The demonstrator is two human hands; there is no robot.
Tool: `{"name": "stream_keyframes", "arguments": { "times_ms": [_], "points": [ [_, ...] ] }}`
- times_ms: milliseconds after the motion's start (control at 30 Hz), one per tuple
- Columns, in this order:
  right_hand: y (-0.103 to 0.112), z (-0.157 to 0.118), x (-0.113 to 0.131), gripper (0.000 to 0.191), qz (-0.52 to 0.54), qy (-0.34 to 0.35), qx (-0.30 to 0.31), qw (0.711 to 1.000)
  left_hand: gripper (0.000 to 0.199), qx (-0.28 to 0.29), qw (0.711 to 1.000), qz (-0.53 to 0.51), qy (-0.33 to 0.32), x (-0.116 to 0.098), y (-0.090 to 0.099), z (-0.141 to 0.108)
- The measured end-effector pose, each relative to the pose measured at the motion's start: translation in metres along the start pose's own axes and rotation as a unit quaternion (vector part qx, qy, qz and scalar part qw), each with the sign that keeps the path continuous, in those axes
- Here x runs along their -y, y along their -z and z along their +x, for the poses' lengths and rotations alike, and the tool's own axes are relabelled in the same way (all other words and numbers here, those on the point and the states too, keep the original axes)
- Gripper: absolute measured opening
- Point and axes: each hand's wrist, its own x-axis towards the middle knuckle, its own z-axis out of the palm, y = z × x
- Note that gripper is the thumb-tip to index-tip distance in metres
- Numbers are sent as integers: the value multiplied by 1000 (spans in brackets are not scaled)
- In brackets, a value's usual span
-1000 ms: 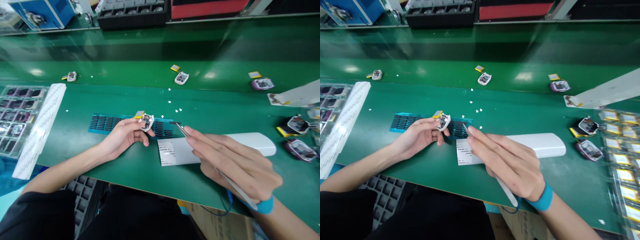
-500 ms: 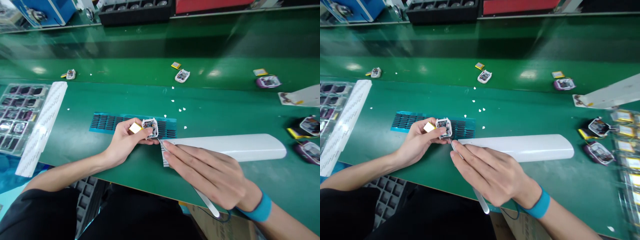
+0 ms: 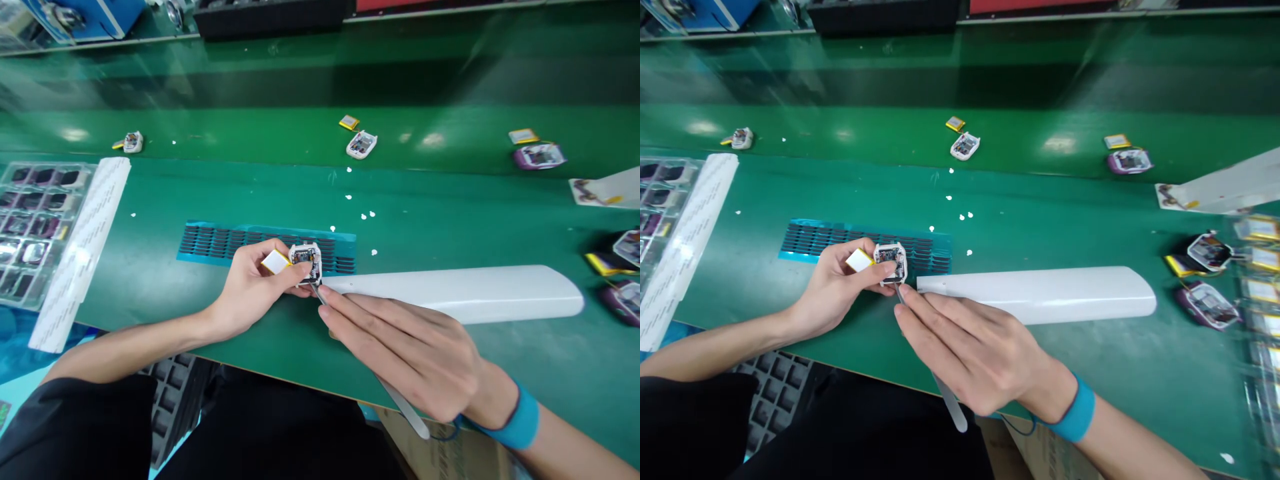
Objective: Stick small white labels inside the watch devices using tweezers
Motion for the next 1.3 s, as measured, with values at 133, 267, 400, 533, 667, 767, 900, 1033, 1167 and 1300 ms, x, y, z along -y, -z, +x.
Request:
{"name": "stream_keyframes", "arguments": {
  "times_ms": [133, 267, 400, 533, 667, 767, 900, 1033, 1167, 1300],
  "points": [
    [-4, 0, 1, 28, 19, -26, -33, 999, 24, 0, 999, 34, -36, 2, -1, 0],
    [-3, 1, 2, 30, 30, -31, -36, 998, 36, -15, 996, 50, -76, 0, -1, -1],
    [-5, -3, 0, 33, 36, -38, -35, 998, 34, -3, 995, 62, -80, -1, 0, 0],
    [-12, -6, -3, 37, 42, -43, -57, 997, 34, 9, 995, 59, -75, -1, 1, 0],
    [-5, -1, -4, 31, 26, -32, -62, 997, 37, 32, 990, 87, -106, -5, 2, 0],
    [3, 4, -4, 27, 10, -27, -58, 998, 45, 32, 974, 159, -156, -16, 14, 20],
    [5, 6, -6, 24, -31, -12, -79, 996, 40, -93, 890, 340, -290, -45, 55, 89],
    [1, 4, -7, 23, -66, -3, -84, 994, 26, -171, 786, 521, -285, -73, 90, 150],
    [-2, 3, -7, 24, -69, -11, -79, 994, 40, -117, 760, 549, -327, -71, 68, 178],
    [-3, 3, -8, 24, -77, -13, -70, 994, 53, 108, 725, 545, -406, -57, 19, 217]
  ]
}}
